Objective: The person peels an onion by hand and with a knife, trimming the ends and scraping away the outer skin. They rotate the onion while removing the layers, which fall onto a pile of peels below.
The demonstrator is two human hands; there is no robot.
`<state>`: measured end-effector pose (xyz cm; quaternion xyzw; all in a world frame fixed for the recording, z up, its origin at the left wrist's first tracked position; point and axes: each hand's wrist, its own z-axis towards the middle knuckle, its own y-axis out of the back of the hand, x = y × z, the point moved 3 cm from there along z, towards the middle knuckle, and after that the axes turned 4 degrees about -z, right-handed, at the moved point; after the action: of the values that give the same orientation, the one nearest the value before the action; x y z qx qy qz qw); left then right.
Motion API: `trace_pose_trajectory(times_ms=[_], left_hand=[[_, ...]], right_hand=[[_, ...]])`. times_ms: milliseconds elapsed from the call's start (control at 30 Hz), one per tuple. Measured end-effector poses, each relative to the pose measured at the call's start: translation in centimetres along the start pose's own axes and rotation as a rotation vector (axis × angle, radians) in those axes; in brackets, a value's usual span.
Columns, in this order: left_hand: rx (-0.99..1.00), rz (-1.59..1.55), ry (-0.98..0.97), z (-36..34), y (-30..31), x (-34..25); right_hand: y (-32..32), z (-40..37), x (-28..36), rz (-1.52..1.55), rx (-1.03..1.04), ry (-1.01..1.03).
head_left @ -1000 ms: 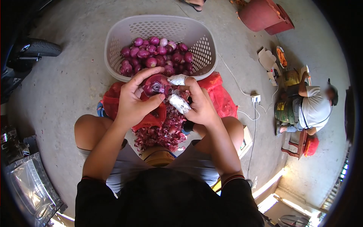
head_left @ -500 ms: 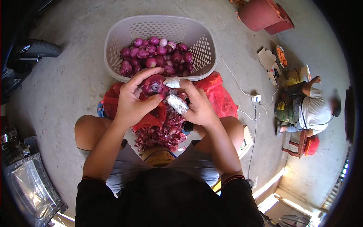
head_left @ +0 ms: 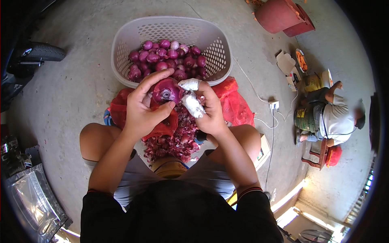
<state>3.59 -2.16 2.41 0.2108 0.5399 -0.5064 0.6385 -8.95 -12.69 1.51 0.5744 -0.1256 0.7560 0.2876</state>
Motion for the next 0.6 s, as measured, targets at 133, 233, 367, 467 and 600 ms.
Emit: trace_pose_trajectory(times_ms=[133, 233, 367, 467, 600], left_hand=[[0.001, -0.021, -0.063, -0.1, 0.1, 0.0], [0.006, -0.035, -0.093, 0.0, 0.1, 0.0], [0.005, -0.042, -0.115, 0.0, 0.2, 0.1], [0.011, -0.119, -0.090, 0.0, 0.2, 0.1], [0.015, -0.250, 0.044, 0.1, 0.4, 0.0]], right_hand=[[0.9, 0.3, -0.1, 0.201, -0.046, -0.159], [1.2, 0.3, -0.3, 0.234, -0.053, -0.200], [1.0, 0.3, 0.0, 0.290, -0.053, -0.219], [1.1, 0.4, -0.2, 0.304, -0.084, -0.242], [1.4, 0.4, -0.3, 0.266, -0.129, -0.288]])
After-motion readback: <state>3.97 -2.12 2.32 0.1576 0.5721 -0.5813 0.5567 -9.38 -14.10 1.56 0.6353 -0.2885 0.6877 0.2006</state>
